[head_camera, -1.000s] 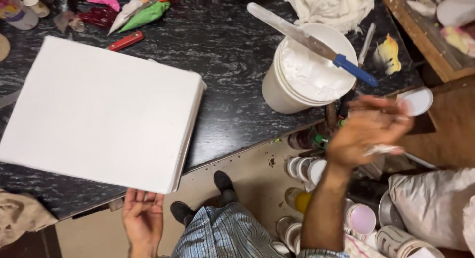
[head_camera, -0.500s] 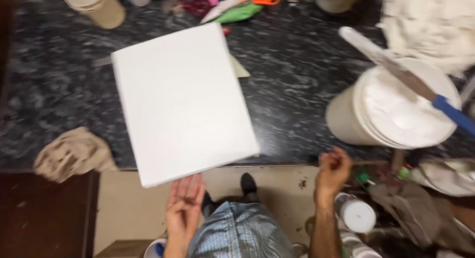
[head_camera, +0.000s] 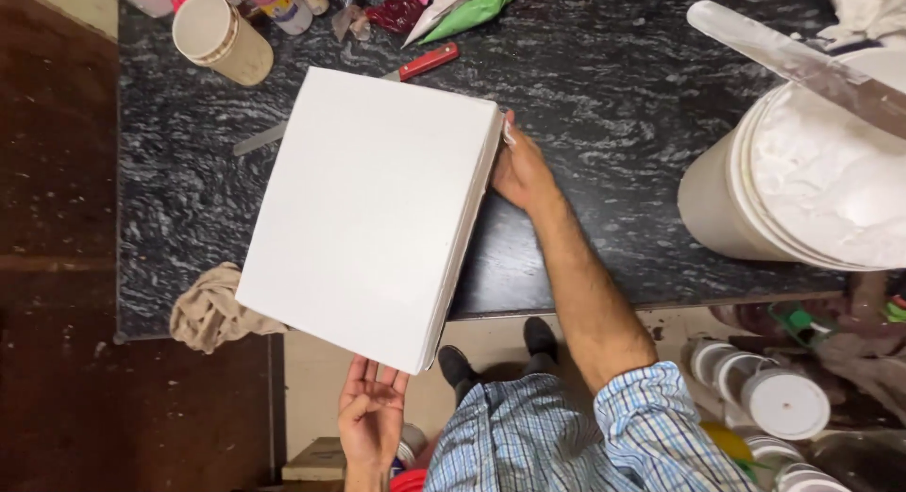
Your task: Preparing a white rectangular cake base using a knife and scraper, followed by cleaning the workstation and organizing supplies.
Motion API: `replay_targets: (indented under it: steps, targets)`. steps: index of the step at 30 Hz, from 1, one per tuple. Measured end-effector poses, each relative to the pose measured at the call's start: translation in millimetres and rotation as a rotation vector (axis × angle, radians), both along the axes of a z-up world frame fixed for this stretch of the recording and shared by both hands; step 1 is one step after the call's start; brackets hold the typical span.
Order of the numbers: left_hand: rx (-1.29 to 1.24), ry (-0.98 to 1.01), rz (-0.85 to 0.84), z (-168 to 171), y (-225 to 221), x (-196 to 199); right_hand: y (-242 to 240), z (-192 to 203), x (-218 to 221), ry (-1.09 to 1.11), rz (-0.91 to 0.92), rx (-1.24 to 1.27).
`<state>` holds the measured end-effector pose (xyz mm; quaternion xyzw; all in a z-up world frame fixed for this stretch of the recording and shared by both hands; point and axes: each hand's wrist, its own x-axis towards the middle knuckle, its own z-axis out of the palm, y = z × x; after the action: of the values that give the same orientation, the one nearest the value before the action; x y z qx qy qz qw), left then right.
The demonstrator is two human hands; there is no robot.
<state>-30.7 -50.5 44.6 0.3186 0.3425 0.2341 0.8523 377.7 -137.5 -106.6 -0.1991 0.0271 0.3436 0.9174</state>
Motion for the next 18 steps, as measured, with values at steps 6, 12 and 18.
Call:
replay_targets:
  steps: [6,12,18]
  targets:
    - [0.056,0.018,-0.001,7.6,-0.9,9.8,-13.1,24.6,-68.6,0.003,0.145,-0.041]
    - [0.045,-0.093,-0.036,6.6,-22.0,26.5,-23.5,-8.4,-153.7,0.058,0.262,-0.214]
    - [-0.028,-0.121,-0.032,11.0,-41.8,40.6,-60.5,-40.5,-244.2,-0.081,0.441,-0.117]
